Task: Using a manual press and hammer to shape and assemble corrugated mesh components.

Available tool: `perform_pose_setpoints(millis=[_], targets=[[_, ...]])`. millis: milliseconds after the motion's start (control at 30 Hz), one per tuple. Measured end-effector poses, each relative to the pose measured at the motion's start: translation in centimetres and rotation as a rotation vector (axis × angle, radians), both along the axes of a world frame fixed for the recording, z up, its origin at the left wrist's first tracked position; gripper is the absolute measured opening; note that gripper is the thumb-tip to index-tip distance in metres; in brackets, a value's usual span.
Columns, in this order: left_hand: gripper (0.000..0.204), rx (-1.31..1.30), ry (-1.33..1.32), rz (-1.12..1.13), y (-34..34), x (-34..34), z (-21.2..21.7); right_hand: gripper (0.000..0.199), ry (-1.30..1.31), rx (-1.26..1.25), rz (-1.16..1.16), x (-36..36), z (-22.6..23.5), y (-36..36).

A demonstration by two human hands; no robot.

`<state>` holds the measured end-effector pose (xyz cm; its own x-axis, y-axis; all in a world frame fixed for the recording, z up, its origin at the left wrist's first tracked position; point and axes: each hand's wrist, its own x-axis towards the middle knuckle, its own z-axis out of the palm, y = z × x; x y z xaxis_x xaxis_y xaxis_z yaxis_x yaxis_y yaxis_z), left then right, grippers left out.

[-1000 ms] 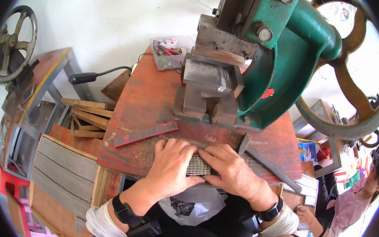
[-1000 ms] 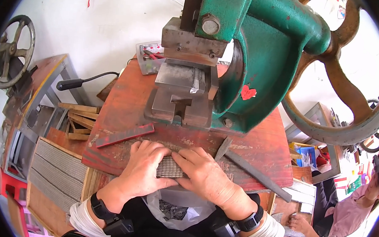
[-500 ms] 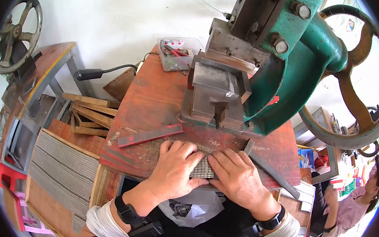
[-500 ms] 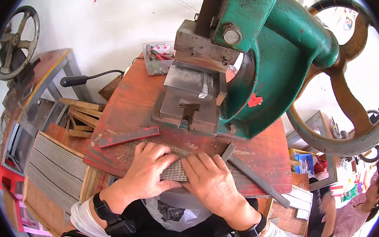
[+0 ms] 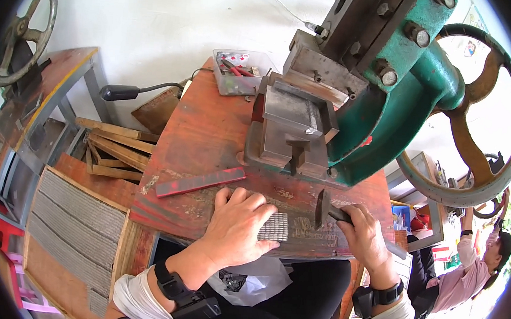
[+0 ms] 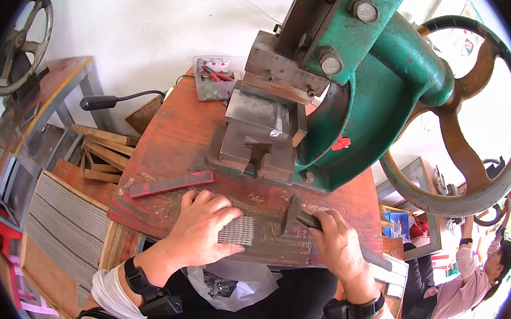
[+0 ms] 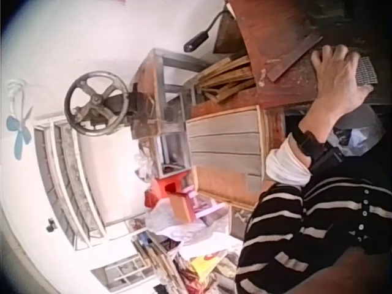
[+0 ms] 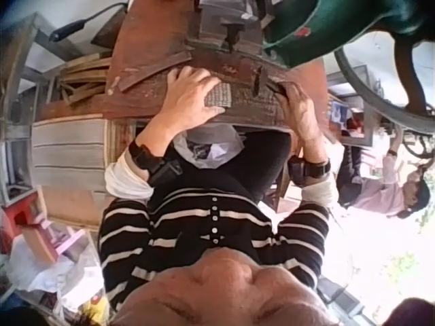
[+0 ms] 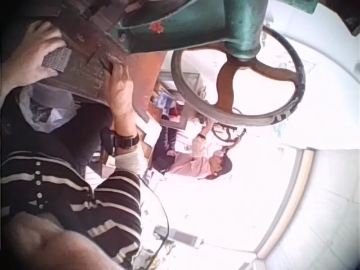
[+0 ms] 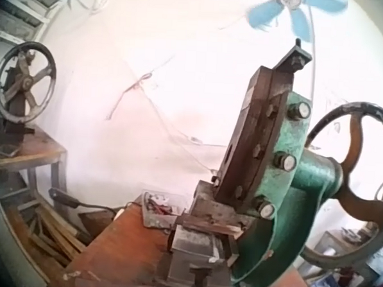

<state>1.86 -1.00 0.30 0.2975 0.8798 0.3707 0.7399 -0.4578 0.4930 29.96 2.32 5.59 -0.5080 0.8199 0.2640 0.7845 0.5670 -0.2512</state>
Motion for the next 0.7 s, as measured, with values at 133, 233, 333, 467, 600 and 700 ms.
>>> perform_pose_setpoints(millis=[133, 233, 333, 467, 600, 700], targets=[[0.056, 0.023, -0.03, 0.028, -0.2, -0.4, -0.5, 0.04, 0.056, -0.154, 0.167, -5.6, 4.0, -1.4], [0.057, 0.025, -0.051, 0.025, -0.1, -0.1, -0.3, 0.04, -0.045, -0.074, 0.201, -6.4, 3.4, -1.6], [0.058, 0.001, -0.051, 0.013, -0.1, -0.1, -0.1, 0.04, -0.1, -0.051, 0.191, -6.7, 3.5, -1.8], [0.058, 0.002, -0.044, 0.023, -0.2, -0.2, 0.0, 0.04, -0.013, 0.03, 0.218, -6.6, 3.2, -1.7], [0.053, -0.049, -0.04, 0.001, 0.1, -0.3, 0.1, 0.037, -0.132, -0.047, 0.187, -6.8, 3.6, -1.6], [0.053, -0.057, -0.033, 0.007, -0.3, -0.4, 0.1, 0.035, -0.021, -0.067, 0.196, -6.8, 3.5, -1.9]])
